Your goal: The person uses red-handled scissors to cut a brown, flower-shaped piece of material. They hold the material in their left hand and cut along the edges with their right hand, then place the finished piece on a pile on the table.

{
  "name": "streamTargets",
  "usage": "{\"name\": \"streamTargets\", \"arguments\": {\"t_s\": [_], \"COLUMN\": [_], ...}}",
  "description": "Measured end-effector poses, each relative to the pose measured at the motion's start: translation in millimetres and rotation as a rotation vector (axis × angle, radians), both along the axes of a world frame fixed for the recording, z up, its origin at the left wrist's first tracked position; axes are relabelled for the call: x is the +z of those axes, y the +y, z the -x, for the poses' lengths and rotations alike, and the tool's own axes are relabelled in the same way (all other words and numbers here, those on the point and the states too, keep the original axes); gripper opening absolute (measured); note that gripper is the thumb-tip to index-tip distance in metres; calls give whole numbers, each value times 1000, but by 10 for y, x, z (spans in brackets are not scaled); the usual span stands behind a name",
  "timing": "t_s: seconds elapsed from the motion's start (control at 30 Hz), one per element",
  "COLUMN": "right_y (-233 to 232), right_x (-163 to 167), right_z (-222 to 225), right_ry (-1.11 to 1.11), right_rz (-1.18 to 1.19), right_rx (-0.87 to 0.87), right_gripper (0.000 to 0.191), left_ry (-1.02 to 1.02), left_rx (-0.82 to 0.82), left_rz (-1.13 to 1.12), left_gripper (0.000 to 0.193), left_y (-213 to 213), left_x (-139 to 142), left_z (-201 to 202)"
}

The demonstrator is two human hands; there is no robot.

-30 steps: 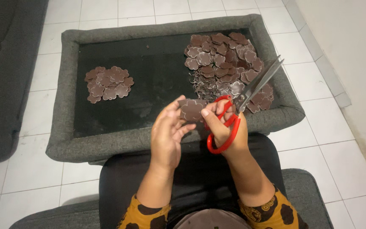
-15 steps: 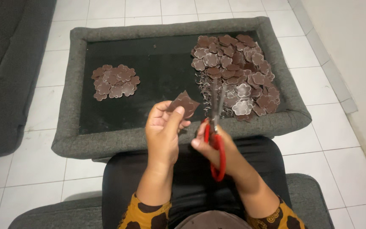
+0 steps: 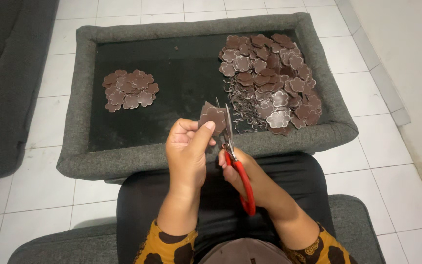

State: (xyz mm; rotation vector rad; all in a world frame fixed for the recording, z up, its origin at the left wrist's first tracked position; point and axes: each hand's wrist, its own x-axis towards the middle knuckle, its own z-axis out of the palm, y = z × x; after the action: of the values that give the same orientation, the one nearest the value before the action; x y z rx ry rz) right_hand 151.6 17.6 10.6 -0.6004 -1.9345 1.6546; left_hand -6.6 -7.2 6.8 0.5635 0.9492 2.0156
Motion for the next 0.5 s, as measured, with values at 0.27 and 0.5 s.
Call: {"name": "streamTargets", "arguments": {"t_s": [0.27, 0.5], "right_y": [5, 14], "right_x": [6, -32], "right_z": [13, 38], "right_ry": [38, 54], "right_rz": [-109, -208], "right_rx": [-19, -60], "right_gripper": [45, 48], "left_ry": [38, -12], "left_rx": [45, 54], "left_rz": [7, -61], "left_gripper": [14, 16], "left_y": [-26, -34], "left_x": [28, 19], "left_z": [-91, -178]}}
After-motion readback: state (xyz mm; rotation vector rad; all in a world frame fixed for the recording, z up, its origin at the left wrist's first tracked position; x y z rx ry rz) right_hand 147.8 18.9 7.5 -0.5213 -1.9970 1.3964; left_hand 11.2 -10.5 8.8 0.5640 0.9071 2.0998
